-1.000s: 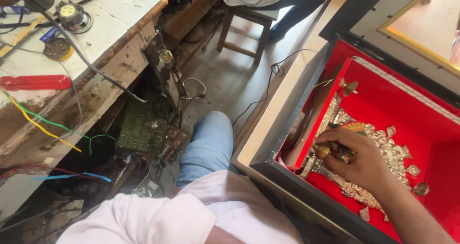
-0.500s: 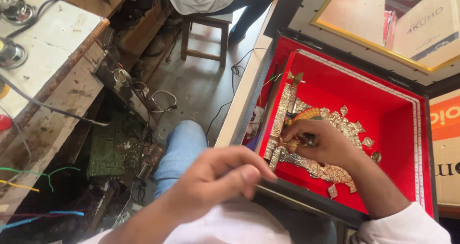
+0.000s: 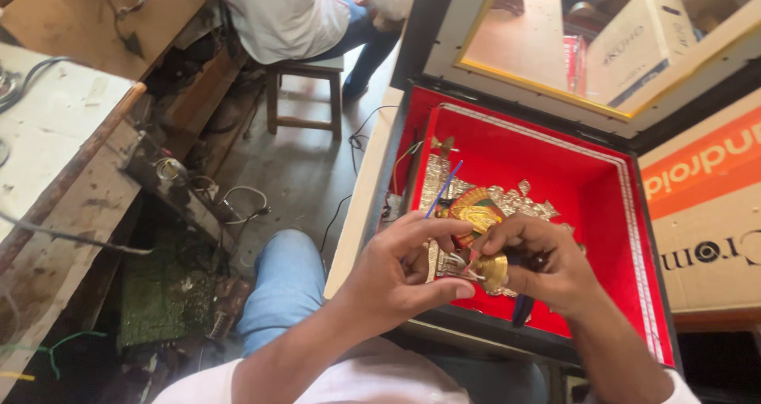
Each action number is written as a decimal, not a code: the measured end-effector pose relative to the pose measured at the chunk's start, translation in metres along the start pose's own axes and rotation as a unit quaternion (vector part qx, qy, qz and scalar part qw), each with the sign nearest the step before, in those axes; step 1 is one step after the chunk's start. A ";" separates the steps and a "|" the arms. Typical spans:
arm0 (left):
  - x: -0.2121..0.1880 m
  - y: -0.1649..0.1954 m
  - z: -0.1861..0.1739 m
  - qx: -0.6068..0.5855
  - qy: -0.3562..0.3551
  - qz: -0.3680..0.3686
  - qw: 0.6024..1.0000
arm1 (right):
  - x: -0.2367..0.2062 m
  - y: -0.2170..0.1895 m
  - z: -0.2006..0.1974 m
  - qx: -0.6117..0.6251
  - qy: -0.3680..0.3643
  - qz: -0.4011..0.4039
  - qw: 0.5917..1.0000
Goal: The person strips a blue wire with pliers, twists the exposed strands, and connects the wire to a small brass-colored component. They then wrap the connection with black electrical tape and place the component into a red-lined box containing a decorative figurine.
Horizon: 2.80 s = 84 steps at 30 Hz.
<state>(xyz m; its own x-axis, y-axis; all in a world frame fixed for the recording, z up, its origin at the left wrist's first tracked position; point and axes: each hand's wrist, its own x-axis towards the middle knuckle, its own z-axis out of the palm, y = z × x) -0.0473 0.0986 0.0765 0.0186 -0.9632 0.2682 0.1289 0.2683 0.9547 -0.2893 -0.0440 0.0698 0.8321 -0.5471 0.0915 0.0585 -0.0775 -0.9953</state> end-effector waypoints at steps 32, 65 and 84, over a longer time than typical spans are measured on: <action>-0.079 0.005 0.014 -0.023 -0.002 -0.255 0.967 | -0.114 0.022 0.137 -0.250 0.132 0.127 0.951; -0.069 0.002 0.036 0.206 -0.029 -0.190 0.959 | -0.095 0.014 0.140 -0.353 0.164 -0.022 0.921; -0.051 0.004 0.030 0.228 -0.088 -0.113 0.963 | -0.089 0.020 0.135 -0.322 0.185 -0.008 0.929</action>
<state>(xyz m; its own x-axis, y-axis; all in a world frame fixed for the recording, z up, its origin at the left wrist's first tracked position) -0.0775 0.1496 0.0704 -0.1320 -0.9909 0.0267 -0.3393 0.0704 0.9381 -0.2881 0.1158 0.0372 0.5805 -0.7811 0.2302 -0.3712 -0.5054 -0.7790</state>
